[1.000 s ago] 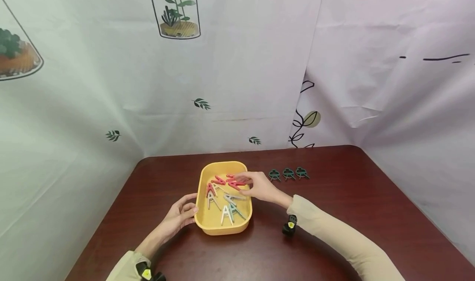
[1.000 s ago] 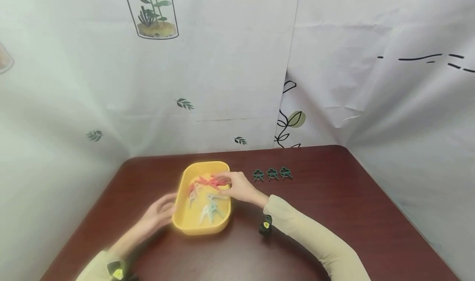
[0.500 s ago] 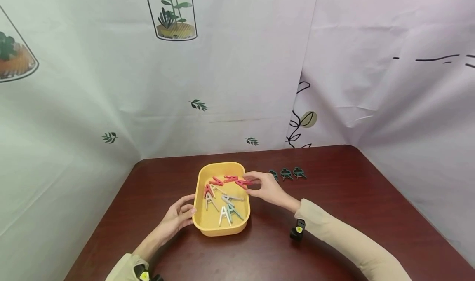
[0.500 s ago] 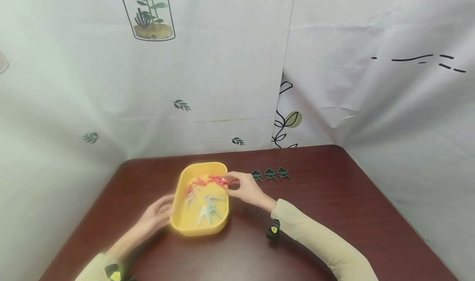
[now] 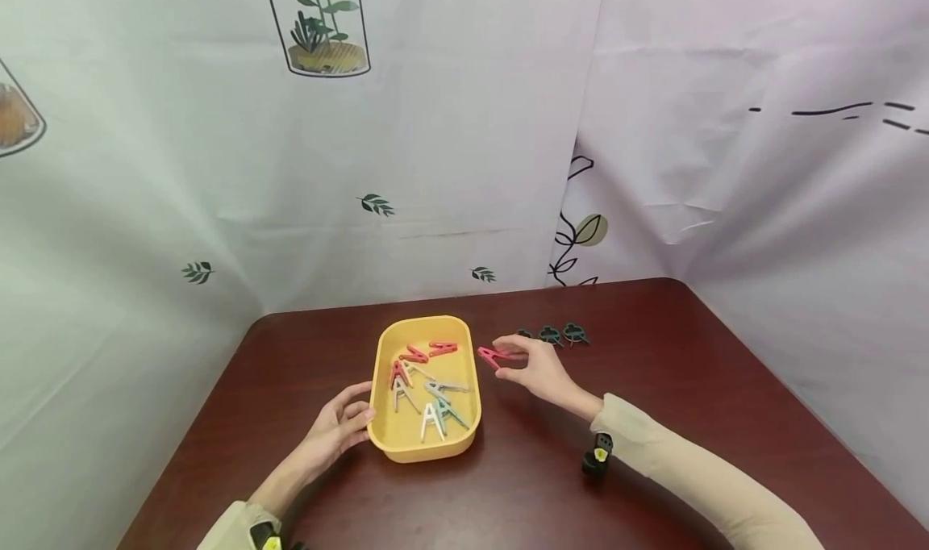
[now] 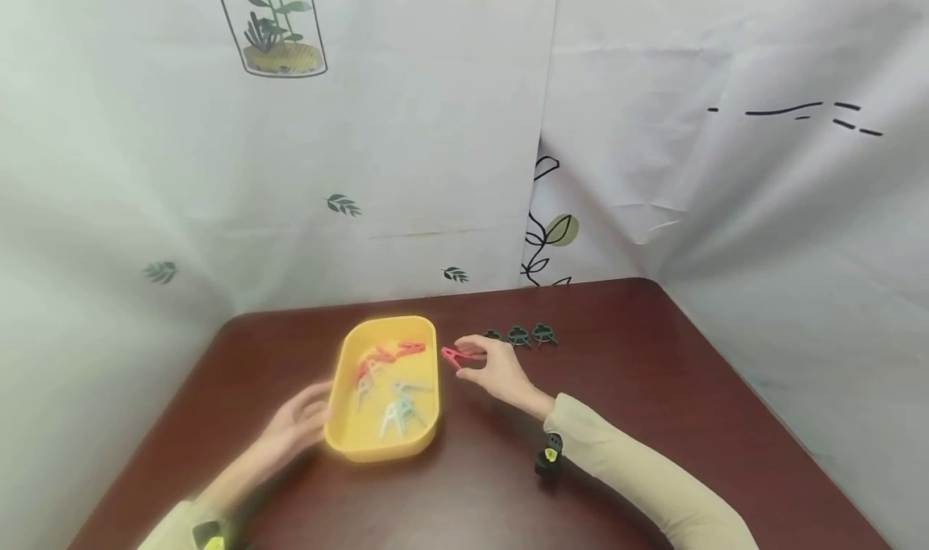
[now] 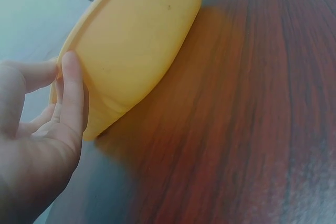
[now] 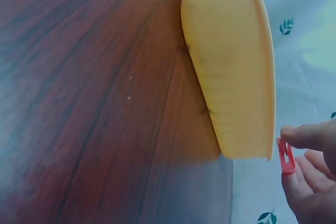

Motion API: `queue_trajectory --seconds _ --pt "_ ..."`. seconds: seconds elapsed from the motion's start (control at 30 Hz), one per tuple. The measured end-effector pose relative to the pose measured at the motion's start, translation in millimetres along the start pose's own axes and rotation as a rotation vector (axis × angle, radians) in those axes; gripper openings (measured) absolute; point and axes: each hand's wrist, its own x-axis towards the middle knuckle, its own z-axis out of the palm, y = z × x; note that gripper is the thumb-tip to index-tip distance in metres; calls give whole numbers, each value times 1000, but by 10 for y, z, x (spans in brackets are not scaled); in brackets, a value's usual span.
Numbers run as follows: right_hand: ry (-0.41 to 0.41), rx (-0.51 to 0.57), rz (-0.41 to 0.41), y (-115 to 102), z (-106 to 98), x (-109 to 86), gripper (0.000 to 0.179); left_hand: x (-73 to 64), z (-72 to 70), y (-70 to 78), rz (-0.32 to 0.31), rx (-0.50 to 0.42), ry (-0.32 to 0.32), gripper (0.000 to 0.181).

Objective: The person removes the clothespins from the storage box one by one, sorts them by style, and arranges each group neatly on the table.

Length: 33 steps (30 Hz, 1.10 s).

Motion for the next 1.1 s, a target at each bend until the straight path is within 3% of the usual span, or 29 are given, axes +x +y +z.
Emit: queue_trajectory --seconds 0.4,0.77,1.1 --pt "91 -51 127 113 -112 -138 47 -7 20 27 11 -9 -23 63" --pt "115 -85 221 285 -196 -223 46 -15 12 34 -20 5 24 60" --pt "113 -144 241 347 -153 -235 42 -20 17 43 -2 1 -14 61"
